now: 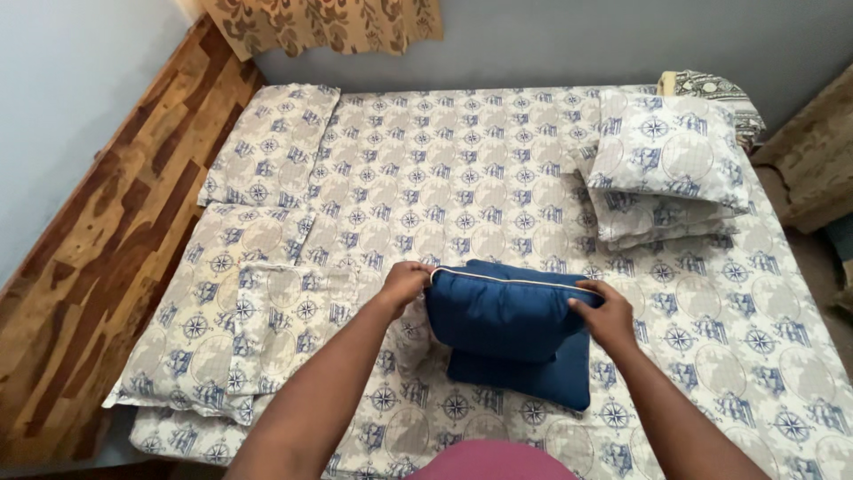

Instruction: The person puts a pillowcase on a pillow by hand while it rests on a bed.

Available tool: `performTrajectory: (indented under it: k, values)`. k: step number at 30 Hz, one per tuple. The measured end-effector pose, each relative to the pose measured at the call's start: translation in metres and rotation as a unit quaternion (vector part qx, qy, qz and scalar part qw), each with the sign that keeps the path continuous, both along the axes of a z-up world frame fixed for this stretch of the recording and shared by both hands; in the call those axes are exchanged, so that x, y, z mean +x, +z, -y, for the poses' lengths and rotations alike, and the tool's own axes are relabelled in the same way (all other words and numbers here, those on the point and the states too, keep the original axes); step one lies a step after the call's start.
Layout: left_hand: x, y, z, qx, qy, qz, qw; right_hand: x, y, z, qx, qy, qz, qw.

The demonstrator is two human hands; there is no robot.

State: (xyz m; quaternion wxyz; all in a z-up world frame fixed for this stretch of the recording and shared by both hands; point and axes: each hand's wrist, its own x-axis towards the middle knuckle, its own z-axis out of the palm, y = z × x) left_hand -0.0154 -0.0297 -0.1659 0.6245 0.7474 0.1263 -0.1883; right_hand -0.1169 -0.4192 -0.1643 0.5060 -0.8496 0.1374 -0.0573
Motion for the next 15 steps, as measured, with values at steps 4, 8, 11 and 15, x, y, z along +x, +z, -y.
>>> performTrajectory:
  k: [4, 8, 11, 15]
  values:
    - [-0.003, 0.000, -0.004, -0.031, -0.033, 0.027, 0.999, 0.000, 0.052, -0.045, -0.394, 0.098, 0.040, 0.913]
    - [-0.008, 0.010, 0.002, -0.013, -0.083, 0.022, 0.996, 0.005, 0.087, -0.103, -0.353, 0.311, 0.157, 0.868]
    - [-0.012, 0.013, 0.012, -0.034, -0.097, 0.025, 0.994, 0.014, 0.088, -0.137, -0.333, 0.380, 0.267, 0.821]
    - [-0.020, 0.012, 0.017, -0.021, -0.040, 0.011, 0.999, 0.021, 0.071, -0.144, -0.323, 0.426, 0.208, 0.819]
